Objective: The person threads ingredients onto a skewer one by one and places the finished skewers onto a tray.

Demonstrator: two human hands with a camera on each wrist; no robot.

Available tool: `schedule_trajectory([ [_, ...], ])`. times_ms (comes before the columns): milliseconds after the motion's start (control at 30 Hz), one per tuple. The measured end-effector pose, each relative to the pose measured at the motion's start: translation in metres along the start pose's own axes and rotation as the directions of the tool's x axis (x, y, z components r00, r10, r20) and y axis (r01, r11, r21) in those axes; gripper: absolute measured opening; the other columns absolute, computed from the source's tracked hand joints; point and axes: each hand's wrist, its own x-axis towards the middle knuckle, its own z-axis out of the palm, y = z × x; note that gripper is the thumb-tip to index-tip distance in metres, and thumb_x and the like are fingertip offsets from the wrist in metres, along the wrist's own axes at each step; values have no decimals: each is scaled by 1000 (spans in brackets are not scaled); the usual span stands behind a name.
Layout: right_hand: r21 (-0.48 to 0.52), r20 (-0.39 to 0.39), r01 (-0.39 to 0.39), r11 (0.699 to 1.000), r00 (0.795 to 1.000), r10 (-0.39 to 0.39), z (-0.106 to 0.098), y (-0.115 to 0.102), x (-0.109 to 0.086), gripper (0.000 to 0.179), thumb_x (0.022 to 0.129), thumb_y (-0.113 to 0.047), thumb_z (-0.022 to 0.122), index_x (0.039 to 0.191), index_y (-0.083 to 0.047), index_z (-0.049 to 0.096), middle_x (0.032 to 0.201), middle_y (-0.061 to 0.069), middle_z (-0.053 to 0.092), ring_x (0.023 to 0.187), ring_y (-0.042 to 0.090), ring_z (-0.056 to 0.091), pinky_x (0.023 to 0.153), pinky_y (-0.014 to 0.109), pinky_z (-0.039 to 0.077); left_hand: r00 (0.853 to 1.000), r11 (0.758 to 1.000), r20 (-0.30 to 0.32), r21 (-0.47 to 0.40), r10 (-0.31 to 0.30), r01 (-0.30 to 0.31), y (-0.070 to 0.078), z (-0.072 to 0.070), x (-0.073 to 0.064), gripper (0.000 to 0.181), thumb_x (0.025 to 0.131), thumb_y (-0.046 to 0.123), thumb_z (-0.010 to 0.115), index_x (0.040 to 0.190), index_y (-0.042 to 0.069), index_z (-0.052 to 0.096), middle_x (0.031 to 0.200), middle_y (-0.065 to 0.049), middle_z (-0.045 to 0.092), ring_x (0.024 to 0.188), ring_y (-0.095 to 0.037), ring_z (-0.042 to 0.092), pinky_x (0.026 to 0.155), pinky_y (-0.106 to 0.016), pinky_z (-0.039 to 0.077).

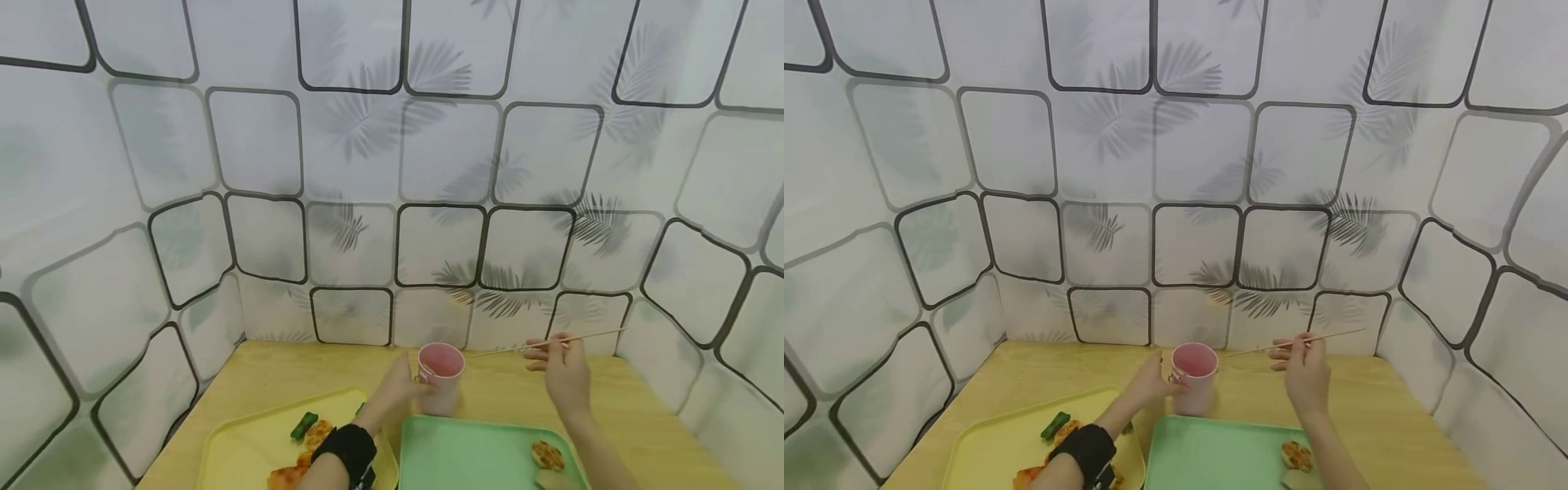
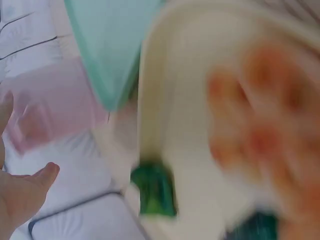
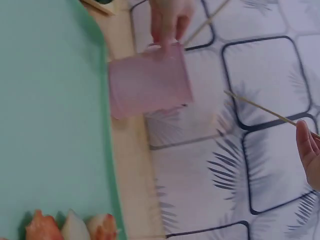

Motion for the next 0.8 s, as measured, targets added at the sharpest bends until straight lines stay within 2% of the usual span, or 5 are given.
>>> schedule_trajectory([
  [167,-16,-28,74,997,997,-74,-41,-14,-3,20,101,-16,31,102,-2,45,78,-15,61,64,1,61,56,18,50,997,994,75,108,-21,13,13,-55,-15,90,73,31,78,138,-10,30,129,-30,45,117,-43,45,91,-51,41],
  [333,-169,59,132,977,991,-124,-59,-16,-22,24,100,-14,40,90,3,55,69,-10,59,52,5,53,46,18,44,984,980,180,199,-21,-16,18,-105,-47,67,81,29,72,131,-7,44,122,-25,52,110,-39,51,86,-48,44],
  [433,-239,174,142,961,980,-102,-58,-15,-40,27,101,-17,38,91,3,55,66,-6,59,48,9,51,41,22,42,956,959,292,276,-20,-64,19,-122,-69,51,81,23,71,119,-7,55,109,-20,59,98,-36,57,79,-44,48],
  [633,-333,357,28,942,929,99,-37,-8,-75,26,102,-17,36,109,1,54,68,0,55,48,11,47,43,26,42,867,892,496,414,-52,-183,13,-111,-105,38,81,19,71,113,1,62,103,-10,62,94,-24,59,75,-31,49],
  [800,-358,546,17,934,815,195,-21,5,-96,26,97,-8,45,115,7,56,72,0,55,55,7,47,52,24,42,839,798,545,510,-12,-320,0,-87,-122,33,78,14,70,111,12,66,101,1,60,92,-15,56,70,-25,48],
])
